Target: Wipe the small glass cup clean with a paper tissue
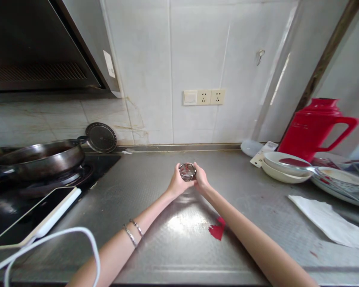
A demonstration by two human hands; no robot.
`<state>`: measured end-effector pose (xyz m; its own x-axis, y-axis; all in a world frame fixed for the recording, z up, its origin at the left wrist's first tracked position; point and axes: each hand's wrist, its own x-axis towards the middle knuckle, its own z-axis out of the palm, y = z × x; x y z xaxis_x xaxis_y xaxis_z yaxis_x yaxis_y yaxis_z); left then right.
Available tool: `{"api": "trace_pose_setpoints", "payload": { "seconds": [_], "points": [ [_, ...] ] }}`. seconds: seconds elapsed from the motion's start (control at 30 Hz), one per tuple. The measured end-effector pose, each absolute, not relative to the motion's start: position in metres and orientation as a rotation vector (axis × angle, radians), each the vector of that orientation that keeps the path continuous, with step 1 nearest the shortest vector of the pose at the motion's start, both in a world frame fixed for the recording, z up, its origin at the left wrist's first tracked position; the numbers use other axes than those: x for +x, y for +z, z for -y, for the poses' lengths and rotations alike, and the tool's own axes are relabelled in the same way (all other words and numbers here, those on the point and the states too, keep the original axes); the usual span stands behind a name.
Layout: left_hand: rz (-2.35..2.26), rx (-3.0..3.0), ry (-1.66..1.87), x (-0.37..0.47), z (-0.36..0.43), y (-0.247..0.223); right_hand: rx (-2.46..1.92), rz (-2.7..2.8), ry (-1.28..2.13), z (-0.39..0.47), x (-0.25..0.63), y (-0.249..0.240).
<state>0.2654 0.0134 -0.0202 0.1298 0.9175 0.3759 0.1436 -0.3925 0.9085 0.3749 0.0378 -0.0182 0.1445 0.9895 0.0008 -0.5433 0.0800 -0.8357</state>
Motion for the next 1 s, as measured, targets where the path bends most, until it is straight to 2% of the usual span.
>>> {"api": "trace_pose_setpoints", "payload": {
  "seconds": [0.23, 0.6, 0.87, 1.0],
  "points": [
    [-0.677, 1.757, 1.095, 0.259, -0.019, -0.01, -0.852, 0.657, 1.359, -0.04, 0.389, -0.013],
    [-1.13, 2.036, 1.23, 0.25, -0.024, -0.01, -0.819, 0.682, 1.382, -0.038, 0.379, -0.009],
    [-1.472, 2.062, 1.28, 0.25, -0.021, -0.008, -0.783, 0.693, 1.249, -0.036, 0.367, -0.022],
    [-1.38, 1.922, 1.316, 0.254, -0.02, -0.014, -0.784, 0.701, 1.2, -0.034, 0.363, -0.028]
  ]
}}
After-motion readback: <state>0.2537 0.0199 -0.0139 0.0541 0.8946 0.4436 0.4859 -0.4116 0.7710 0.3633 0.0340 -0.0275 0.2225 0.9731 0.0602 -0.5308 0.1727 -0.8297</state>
